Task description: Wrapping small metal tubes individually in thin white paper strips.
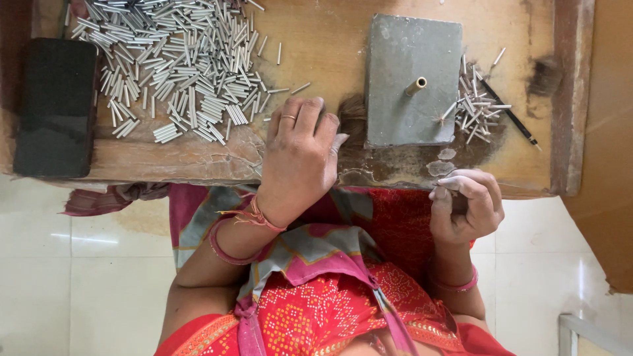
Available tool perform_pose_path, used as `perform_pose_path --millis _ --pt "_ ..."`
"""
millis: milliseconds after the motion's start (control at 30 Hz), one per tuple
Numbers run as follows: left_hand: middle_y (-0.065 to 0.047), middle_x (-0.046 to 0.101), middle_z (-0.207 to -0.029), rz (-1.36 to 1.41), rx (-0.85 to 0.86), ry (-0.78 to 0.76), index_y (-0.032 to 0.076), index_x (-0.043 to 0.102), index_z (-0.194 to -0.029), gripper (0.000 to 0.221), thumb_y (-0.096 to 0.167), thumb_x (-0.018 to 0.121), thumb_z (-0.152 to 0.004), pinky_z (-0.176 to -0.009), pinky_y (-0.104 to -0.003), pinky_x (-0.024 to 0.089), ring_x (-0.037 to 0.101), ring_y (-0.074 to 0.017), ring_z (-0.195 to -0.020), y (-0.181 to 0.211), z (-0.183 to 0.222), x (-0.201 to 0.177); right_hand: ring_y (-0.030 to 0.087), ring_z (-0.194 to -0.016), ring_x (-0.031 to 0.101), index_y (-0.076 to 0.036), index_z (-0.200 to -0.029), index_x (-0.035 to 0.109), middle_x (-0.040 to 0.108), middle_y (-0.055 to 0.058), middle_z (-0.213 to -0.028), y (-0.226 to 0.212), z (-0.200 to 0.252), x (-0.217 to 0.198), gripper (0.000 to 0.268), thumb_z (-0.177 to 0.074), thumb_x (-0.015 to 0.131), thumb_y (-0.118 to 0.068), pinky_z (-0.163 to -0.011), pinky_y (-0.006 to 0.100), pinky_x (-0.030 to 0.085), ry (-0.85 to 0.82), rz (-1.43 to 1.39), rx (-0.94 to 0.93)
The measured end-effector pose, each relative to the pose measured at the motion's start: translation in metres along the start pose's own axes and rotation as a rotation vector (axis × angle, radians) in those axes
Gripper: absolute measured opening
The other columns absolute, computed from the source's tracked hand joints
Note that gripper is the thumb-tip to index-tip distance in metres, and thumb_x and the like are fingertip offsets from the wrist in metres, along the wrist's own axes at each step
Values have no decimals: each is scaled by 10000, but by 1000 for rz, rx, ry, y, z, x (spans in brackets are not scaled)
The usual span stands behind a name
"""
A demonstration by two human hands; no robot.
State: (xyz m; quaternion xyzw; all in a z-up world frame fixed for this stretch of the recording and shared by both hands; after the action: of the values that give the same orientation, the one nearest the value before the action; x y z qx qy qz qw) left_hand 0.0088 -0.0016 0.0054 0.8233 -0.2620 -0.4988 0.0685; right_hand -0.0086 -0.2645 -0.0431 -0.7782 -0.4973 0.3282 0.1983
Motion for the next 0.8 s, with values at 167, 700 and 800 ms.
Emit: perform_pose_path --millis 167,700,800 --pt "-169 579 -1261 -7 -10 -1 24 654 -1072 264 159 766 -876 -1068 -500 418 519 -368 -1243 0 0 0 134 -656 599 12 -1013 632 638 139 -958 3 2 -2 62 -972 679 12 -597 235 491 -5 21 -13" --pt "-180 571 -1277 -11 -13 -9 18 651 -1082 270 165 772 -891 -1074 -506 421 512 -378 -1257 1 0 0 142 -679 588 12 -989 636 629 130 -917 1 2 -1 64 -945 673 39 -595 228 469 5 24 2" --pt "-179 574 -1273 -16 -14 -11 20 650 -1073 269 166 772 -883 -1072 -507 422 513 -378 -1252 0 0 0 144 -680 586 12 -989 628 630 125 -909 3 2 -1 75 -944 679 46 -597 231 465 6 19 -16"
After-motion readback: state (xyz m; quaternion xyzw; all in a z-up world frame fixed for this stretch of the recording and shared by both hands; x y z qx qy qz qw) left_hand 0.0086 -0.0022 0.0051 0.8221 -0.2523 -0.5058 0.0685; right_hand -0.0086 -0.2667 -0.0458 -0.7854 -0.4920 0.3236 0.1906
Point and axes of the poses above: each hand's wrist, its own z-axis away from the middle knuckle, its own x-axis out of the palm, y = z × x, the point moved 1 cm from there along -z, towards the middle knuckle
